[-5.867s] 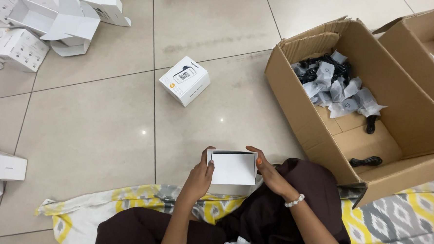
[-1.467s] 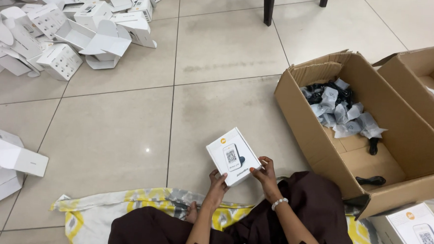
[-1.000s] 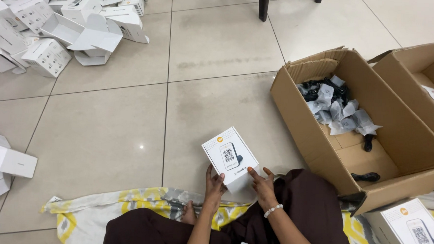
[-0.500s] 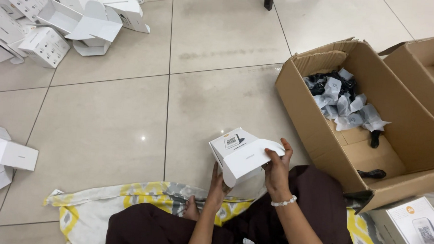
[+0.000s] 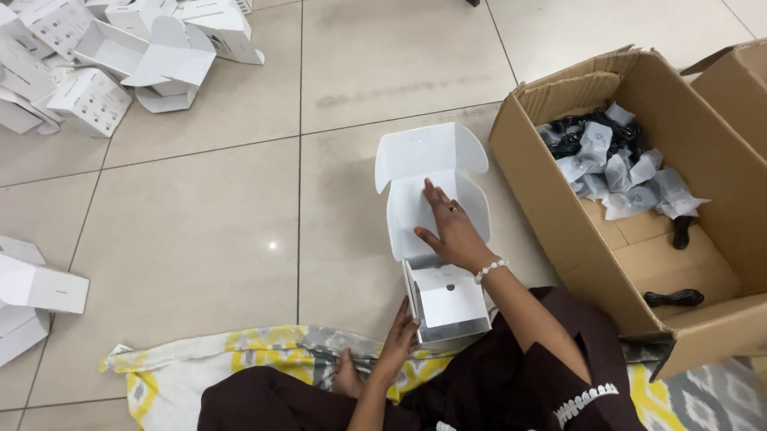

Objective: The person packs small electronic products or chargers into their white cardboard boxes while sitting on the floor.

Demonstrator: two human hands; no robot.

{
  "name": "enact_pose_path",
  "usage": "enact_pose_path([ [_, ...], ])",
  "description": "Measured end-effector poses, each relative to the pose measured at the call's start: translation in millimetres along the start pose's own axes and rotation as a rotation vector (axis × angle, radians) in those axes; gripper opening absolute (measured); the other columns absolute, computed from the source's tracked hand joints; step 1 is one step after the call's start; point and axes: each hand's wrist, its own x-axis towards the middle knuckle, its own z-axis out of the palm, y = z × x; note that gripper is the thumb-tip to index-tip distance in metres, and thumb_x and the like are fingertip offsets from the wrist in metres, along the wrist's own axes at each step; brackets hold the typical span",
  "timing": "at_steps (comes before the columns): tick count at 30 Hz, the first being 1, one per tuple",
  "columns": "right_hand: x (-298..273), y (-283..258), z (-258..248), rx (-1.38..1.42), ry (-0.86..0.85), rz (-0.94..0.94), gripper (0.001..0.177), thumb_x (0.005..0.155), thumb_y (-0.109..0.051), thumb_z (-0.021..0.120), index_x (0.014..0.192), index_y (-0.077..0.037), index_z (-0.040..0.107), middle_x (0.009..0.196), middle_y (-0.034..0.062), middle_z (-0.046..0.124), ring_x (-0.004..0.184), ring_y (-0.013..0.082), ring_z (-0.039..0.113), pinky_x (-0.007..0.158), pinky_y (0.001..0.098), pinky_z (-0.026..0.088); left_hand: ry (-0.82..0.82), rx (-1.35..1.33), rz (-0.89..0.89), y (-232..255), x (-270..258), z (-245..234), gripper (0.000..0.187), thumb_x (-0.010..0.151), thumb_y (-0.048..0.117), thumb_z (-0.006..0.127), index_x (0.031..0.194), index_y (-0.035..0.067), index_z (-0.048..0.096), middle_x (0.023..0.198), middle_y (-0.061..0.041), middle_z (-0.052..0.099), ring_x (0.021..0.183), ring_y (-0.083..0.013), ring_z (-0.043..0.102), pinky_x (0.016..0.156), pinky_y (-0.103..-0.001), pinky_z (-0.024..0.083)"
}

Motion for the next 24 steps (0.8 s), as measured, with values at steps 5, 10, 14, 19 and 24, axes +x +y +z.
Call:
enact_pose_path([
  [5, -49, 37, 5, -0.219, -0.121, 0.125, 0.073, 0.097, -0.027, 0.067, 0.157, -0.007, 0.030, 0.148, 0.0239, 0.048, 0.142, 0.0411, 0.041, 0.116, 0.0538, 0.029, 0.052, 0.210, 0.077, -14, 3, -7, 0.076, 0.097, 0.045, 0.055, 0.163, 0.025, 0.023, 0.164, -0.011, 0.032, 0.148, -0.0306, 0.035, 0.116, -0.049, 0.039],
  [10, -97, 27, -6, -0.150, -0.131, 0.206, 0.043, 0.095, -0.023, 0.066, 0.136, -0.010, 0.062, 0.134, 0.0148, 0.068, 0.119, 0.0347, 0.064, 0.119, 0.0481, 0.038, 0.371, 0.564, 0.425, 48, -18, 2, 0.078, 0.087, 0.023, 0.063, 0.160, 0.012, 0.036, 0.155, -0.020, 0.036, 0.143, -0.0366, 0.034, 0.118, -0.050, 0.031],
  [14, -123, 33, 0, -0.102, -0.108, 0.219, 0.038, 0.089, -0.019, 0.071, 0.125, -0.008, 0.067, 0.126, 0.0158, 0.070, 0.125, 0.0347, 0.062, 0.106, 0.0433, 0.049, 0.164, 0.976, 0.711, 161, -34, 42, 0.074, 0.078, 0.025, 0.076, 0.145, 0.005, 0.051, 0.142, -0.019, 0.054, 0.133, -0.0372, 0.048, 0.108, -0.046, 0.044],
  [19, -137, 41, 5, -0.089, -0.040, 0.068, 0.043, 0.084, -0.014, 0.074, 0.125, -0.003, 0.066, 0.128, 0.0192, 0.067, 0.128, 0.0385, 0.056, 0.106, 0.0465, 0.046, -0.286, 1.476, 0.409, 142, 52, 46, 0.090, 0.060, 0.041, 0.092, 0.132, 0.001, 0.056, 0.132, -0.020, 0.059, 0.126, -0.0359, 0.057, 0.101, -0.044, 0.050],
  [24, -146, 40, 2, -0.037, 0.094, 0.174, 0.028, 0.094, -0.018, 0.069, 0.119, -0.007, 0.069, 0.127, 0.0123, 0.070, 0.120, 0.0316, 0.064, 0.101, 0.0409, 0.051, -0.245, 1.538, 0.362, 136, 58, 48, 0.103, 0.053, 0.043, 0.095, 0.135, -0.001, 0.051, 0.130, -0.021, 0.057, 0.122, -0.0377, 0.057, 0.101, -0.046, 0.049],
])
